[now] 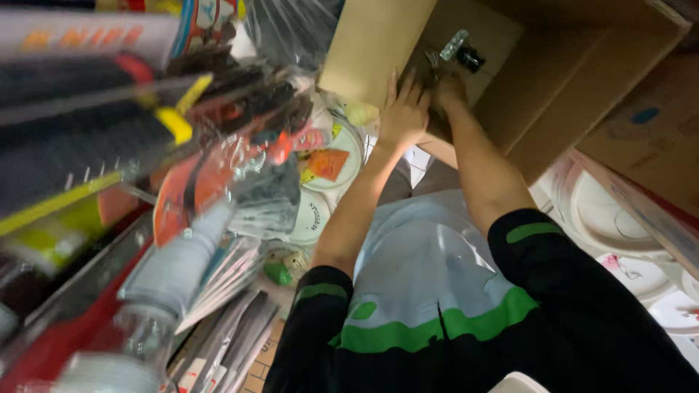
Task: The person wipes a packaged light switch and several bundles of power cords with a cloth before placing them into a cardboard box.
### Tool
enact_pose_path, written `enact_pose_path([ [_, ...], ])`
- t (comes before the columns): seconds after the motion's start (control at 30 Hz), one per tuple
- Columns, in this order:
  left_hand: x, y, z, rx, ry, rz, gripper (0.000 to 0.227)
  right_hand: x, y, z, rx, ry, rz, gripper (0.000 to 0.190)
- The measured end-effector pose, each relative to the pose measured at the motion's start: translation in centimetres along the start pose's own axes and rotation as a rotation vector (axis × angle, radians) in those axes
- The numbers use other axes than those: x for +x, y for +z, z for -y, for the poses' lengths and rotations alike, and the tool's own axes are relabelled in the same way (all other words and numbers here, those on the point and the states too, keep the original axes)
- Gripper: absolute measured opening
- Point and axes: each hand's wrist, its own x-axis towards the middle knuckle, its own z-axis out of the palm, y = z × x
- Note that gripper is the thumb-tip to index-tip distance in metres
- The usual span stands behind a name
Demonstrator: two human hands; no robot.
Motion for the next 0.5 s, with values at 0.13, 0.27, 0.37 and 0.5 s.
enact_pose_path([
  [0.13, -1.5, 3.0, 0.8, -0.073, -0.082, 0.085, 0.031, 2.0, 0.4, -1.7, -0.247, 0.049, 0.088, 0.012],
  [0.27, -1.7, 3.4, 1.0, -0.121, -0.112, 0.02, 0.037, 3.3, 1.6, -2.0, -0.362, 0.035, 0.16, 0.012],
  [0.37, -1.5, 3.0, 0.9, -0.083, -0.104, -0.02, 0.038, 3.2, 1.1, -3.3, -0.377, -0.001, 0.189, 0.012],
  [0.5, -1.7, 2.8, 0.4, -0.118, -0.123, 0.057, 0.036, 4.0, 1.0, -3.1, -0.373, -0.031, 0.163, 0.012],
])
